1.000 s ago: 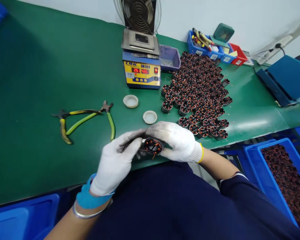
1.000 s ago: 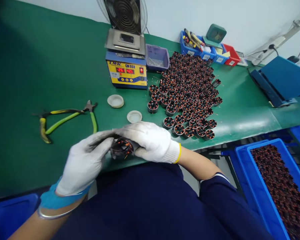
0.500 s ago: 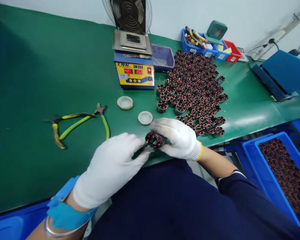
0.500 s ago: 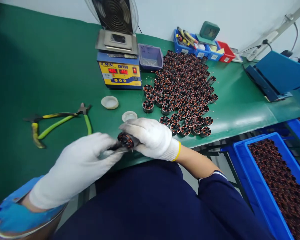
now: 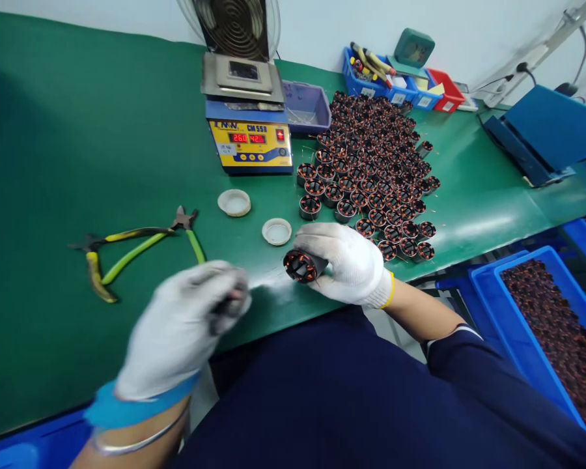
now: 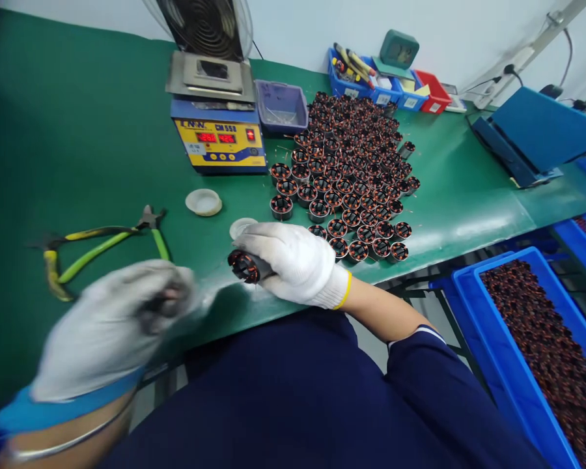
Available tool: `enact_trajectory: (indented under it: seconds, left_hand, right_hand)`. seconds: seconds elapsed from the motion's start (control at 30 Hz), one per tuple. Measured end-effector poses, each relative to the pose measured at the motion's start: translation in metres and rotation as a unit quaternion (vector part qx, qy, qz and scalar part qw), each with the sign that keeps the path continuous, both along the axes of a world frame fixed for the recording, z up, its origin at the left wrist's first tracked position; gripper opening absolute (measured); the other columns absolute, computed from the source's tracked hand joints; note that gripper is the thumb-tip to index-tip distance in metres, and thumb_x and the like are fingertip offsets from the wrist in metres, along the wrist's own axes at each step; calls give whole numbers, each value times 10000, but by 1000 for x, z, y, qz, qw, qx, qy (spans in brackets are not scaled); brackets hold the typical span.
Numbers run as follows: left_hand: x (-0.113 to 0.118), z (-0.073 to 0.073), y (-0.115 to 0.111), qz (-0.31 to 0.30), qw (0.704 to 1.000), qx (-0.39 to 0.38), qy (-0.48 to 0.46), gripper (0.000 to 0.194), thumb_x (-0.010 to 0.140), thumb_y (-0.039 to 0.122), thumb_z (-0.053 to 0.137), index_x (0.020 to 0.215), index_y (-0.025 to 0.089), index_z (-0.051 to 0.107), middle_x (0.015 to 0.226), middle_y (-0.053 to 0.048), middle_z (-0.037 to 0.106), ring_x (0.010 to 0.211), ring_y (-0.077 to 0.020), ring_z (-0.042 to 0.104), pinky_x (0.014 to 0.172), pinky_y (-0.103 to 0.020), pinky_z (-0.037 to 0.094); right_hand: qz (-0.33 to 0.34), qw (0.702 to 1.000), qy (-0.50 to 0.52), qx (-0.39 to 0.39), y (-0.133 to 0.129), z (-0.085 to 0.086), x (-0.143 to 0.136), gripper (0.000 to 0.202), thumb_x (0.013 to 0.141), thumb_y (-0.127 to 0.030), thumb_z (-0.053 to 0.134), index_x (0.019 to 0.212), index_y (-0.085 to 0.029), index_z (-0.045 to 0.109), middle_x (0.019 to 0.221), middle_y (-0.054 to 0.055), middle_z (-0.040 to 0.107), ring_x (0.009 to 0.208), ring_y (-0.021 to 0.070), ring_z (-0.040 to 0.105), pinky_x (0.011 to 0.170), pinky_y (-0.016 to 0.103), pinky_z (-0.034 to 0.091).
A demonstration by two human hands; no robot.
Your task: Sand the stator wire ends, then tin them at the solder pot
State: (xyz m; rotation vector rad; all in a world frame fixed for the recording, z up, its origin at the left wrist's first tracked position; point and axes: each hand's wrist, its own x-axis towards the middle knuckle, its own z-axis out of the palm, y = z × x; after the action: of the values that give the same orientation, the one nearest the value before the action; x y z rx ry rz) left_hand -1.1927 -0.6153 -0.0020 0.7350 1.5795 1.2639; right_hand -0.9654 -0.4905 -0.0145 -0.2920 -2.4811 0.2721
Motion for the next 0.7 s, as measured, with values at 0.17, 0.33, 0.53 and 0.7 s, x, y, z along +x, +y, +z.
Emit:
enact_trajectory:
  seconds: [0.17, 0.33, 0.53, 0.7]
  left_hand:
    - [-7, 5, 12, -22, 992, 51, 109, 373, 768, 606, 801, 702, 252, 705, 593, -20, 652, 489, -161, 540, 426, -286, 418]
    - [-6, -4, 36, 48, 987, 84, 131, 294, 674, 485, 779, 668, 231, 632, 551, 24, 598, 476, -125, 504, 451, -257, 420]
    - [-36, -52, 61, 249, 951, 115, 142, 209, 746, 397, 688, 703, 236, 562, 573, 33, 596, 451, -128, 521, 459, -261, 443]
    - [-35, -70, 61, 204, 966, 92, 132, 164, 789, 317, 749, 746, 205, 638, 632, 4, 686, 503, -136, 587, 547, -275, 487]
  right_hand:
    - [-25, 998, -47, -26, 3, 3, 2, 546, 1014, -240, 650, 1546, -156, 560, 1478, 196, 729, 1436, 301, 705, 1172, 470, 621]
    - [-62, 989, -122, -49, 8, 21, -6, 564, 997, -222, 661, 1552, -143, 598, 1491, 172, 725, 1416, 296, 709, 1194, 445, 597]
    - [-220, 910, -349, -44, 34, 45, -36, 605, 978, -153, 718, 1574, -204, 632, 1561, 137, 691, 1284, 356, 765, 1050, 481, 649]
    - [-206, 857, -473, 5, 47, 52, -64, 515, 994, -255, 776, 1494, -189, 671, 1433, 171, 726, 1175, 395, 786, 867, 460, 658]
